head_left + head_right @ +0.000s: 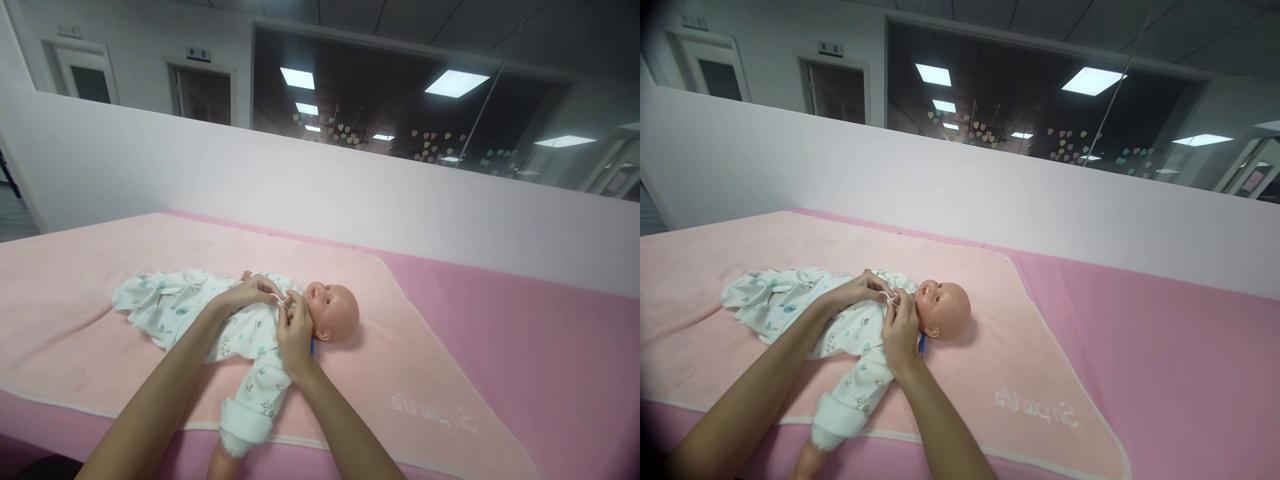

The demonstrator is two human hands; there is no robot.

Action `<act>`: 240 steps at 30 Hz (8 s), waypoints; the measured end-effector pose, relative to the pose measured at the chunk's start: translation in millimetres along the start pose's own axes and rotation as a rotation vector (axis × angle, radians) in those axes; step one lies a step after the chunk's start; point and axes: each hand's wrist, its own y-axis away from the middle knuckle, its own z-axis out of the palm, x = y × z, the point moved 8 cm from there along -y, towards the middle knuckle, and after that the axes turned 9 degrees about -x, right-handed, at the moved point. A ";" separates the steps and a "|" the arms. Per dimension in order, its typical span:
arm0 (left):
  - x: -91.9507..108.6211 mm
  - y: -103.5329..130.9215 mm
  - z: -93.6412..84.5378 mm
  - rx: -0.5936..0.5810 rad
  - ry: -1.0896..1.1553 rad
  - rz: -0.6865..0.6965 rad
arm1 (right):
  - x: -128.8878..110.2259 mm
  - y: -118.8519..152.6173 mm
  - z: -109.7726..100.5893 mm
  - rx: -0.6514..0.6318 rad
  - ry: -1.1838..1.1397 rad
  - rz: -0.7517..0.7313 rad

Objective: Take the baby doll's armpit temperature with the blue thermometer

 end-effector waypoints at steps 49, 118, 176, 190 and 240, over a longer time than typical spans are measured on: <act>12.2 3.8 6.8 0.013 -0.027 0.006 | -11.2 -0.6 -3.7 0.011 0.027 -0.046; -0.6 19.8 -14.2 0.285 -0.056 0.004 | -29.4 -23.0 34.3 -0.216 0.006 -0.170; -7.5 49.0 -18.2 -0.014 0.161 0.001 | -19.3 -27.1 36.5 -0.242 -0.090 -0.057; -3.7 50.6 -12.7 -0.047 0.153 -0.021 | -20.3 -26.7 36.7 -0.250 -0.096 -0.056; -1.4 48.7 -12.3 -0.043 0.039 0.002 | -16.5 -26.0 35.1 -0.217 -0.090 -0.027</act>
